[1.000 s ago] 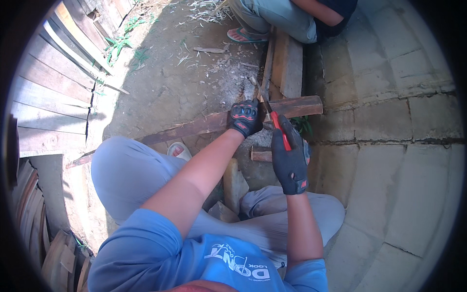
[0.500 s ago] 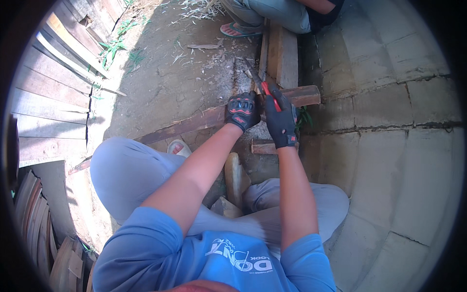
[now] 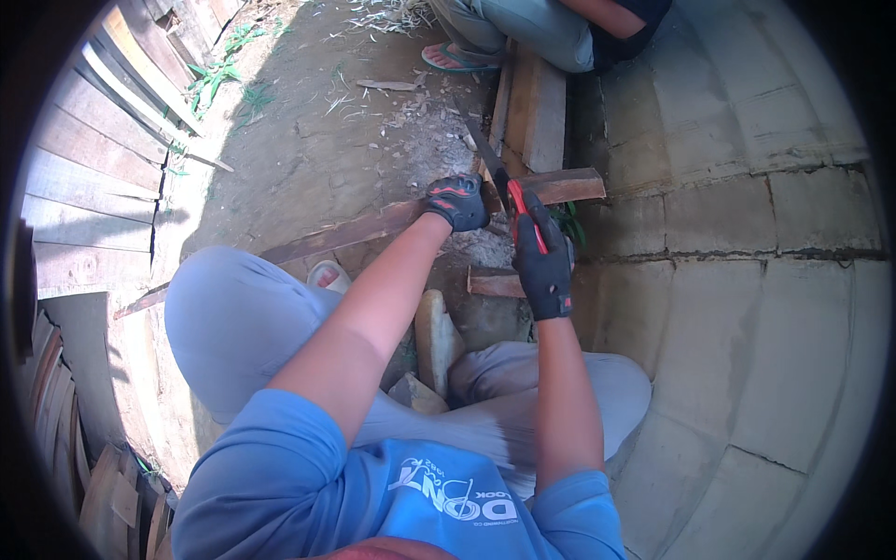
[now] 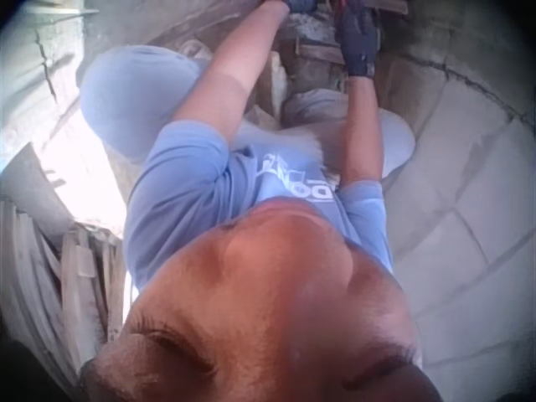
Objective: The person uses a hand saw to cut a piece of wood that is resting on a wooden support. They hold the wood steady with one hand while sawing with the other, creating wood shavings on the ground.
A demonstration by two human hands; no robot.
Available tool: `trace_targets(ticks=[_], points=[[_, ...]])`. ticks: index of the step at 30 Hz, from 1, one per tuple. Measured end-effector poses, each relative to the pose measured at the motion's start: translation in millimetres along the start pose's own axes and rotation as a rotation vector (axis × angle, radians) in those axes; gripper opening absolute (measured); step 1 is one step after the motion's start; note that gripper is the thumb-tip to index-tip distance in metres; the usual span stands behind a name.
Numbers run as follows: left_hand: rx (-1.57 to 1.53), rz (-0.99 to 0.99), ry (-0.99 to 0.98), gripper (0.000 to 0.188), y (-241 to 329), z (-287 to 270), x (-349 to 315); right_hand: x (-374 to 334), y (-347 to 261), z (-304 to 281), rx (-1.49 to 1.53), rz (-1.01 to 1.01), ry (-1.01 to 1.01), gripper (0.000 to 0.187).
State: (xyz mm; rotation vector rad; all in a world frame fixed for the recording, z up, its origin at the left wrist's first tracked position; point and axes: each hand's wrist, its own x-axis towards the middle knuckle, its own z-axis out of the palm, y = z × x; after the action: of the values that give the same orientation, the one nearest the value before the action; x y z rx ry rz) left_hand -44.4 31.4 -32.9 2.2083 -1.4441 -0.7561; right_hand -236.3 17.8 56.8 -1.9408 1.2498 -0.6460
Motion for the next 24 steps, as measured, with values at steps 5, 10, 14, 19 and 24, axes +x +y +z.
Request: trace_targets(ticks=[5, 10, 14, 19, 24], points=[[0.021, -0.020, -0.019, 0.056, -8, 0, 5, -85, -34, -48, -0.182, -0.117, -0.056, 0.042], [0.013, -0.002, -0.062, 0.062, -4, -5, 1, -159, -72, -101, -0.221, 0.067, -0.033, 0.043], [0.018, 0.004, -0.067, 0.064, -4, -4, 4, -190, -91, -142, -0.268, 0.113, -0.007, 0.043], [0.018, -0.001, -0.081, 0.062, -1, -19, -6, -182, -116, -144, -0.274, 0.070, -0.004, 0.043], [0.050, -0.005, -0.090, 0.059, -2, -8, 4, -163, -124, -154, -0.205, 0.166, 0.078, 0.043]])
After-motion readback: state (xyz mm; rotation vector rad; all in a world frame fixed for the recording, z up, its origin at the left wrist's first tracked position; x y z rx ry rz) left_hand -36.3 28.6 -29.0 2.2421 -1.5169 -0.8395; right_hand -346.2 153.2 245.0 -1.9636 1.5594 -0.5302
